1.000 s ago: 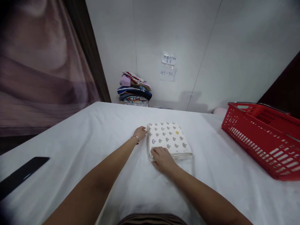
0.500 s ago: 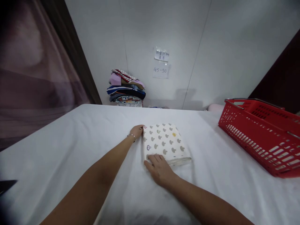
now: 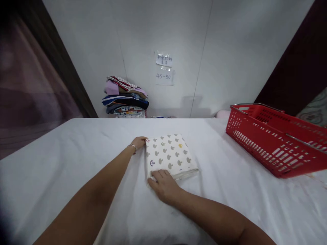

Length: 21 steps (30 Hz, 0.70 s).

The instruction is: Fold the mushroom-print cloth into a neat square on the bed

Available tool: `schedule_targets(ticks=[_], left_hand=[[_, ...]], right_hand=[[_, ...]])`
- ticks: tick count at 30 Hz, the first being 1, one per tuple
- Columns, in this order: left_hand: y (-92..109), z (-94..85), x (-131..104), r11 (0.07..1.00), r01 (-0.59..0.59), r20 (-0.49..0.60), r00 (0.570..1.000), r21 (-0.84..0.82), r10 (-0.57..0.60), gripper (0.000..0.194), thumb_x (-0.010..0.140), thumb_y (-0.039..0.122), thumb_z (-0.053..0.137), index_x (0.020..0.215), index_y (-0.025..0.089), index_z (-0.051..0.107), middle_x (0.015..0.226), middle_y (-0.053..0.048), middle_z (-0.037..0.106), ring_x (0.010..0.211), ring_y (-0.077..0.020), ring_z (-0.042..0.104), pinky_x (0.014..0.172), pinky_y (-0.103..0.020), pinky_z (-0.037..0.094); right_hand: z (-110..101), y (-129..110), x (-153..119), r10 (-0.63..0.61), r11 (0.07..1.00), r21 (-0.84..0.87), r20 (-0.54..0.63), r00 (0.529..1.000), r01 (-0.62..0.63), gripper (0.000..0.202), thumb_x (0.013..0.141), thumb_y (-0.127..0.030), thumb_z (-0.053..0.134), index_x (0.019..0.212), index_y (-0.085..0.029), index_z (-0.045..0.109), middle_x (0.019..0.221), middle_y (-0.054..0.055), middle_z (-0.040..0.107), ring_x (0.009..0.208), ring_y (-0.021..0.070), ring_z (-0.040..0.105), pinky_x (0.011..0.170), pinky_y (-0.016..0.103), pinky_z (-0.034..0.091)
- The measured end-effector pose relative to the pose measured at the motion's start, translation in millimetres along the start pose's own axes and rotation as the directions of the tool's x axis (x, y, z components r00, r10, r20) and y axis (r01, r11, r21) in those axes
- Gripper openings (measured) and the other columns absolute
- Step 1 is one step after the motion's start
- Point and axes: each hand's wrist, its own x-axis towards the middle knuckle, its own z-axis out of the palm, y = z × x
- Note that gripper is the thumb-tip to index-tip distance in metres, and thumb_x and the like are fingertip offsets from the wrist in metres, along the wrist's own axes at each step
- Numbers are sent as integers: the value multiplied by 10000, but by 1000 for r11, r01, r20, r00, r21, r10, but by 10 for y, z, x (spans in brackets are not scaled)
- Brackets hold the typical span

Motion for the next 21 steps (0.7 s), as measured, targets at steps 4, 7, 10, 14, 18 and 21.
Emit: schedule_targets(ticks=[4,7,10,14,18,21], left_hand=[[195,-19,-154,996,-85,-18,996,38,86,401,802,238,506,1196,204,575,1279,-50,542,1169,-191,489,991,-254,342],[355,154,-342,934,-269,48,963,237,265,496,831,397,480,1285,198,483,1437,-62,340,1328,-219,276,1098,-345,168],[414,372,-498,839,-347,150,938,419,312,657,817,564,419,1361,198,373,1482,-87,230,1369,-266,148,1100,-463,52],[400,495,-565,787,-344,209,939,512,274,705,835,609,302,1400,188,301,1498,-87,170,1379,-274,86,1089,-497,15],[421,473,-576,762,-337,216,941,553,259,718,841,611,253,1414,177,273,1502,-77,154,1381,-280,56,1080,-527,3],[425,461,-595,741,-318,217,948,591,234,742,840,625,207,1425,171,242,1507,-58,125,1383,-276,23,1075,-543,-16]], right_hand=[[5,-19,21,6,1000,-19,0,1000,-6,255,881,-158,438,1117,-216,513,1144,100,527,963,227,469,783,358,393],[-43,-53,-6,-5,1000,-15,7,1000,5,301,867,-140,444,1157,-201,497,1153,109,528,979,224,473,802,356,400],[-191,-64,-61,-31,998,55,27,999,29,407,827,-168,490,1233,-183,463,1226,126,509,1039,237,474,855,367,401],[-504,229,60,27,941,331,118,993,-65,335,796,-233,529,1129,-207,554,1077,52,624,956,186,562,819,296,440],[-604,970,464,376,897,214,94,922,-387,375,873,-281,428,1225,-174,501,1259,107,536,1180,224,449,968,378,337],[-417,1481,658,515,843,52,211,831,-536,608,870,-450,421,1359,-97,347,1451,161,279,1347,279,186,1061,433,170]])
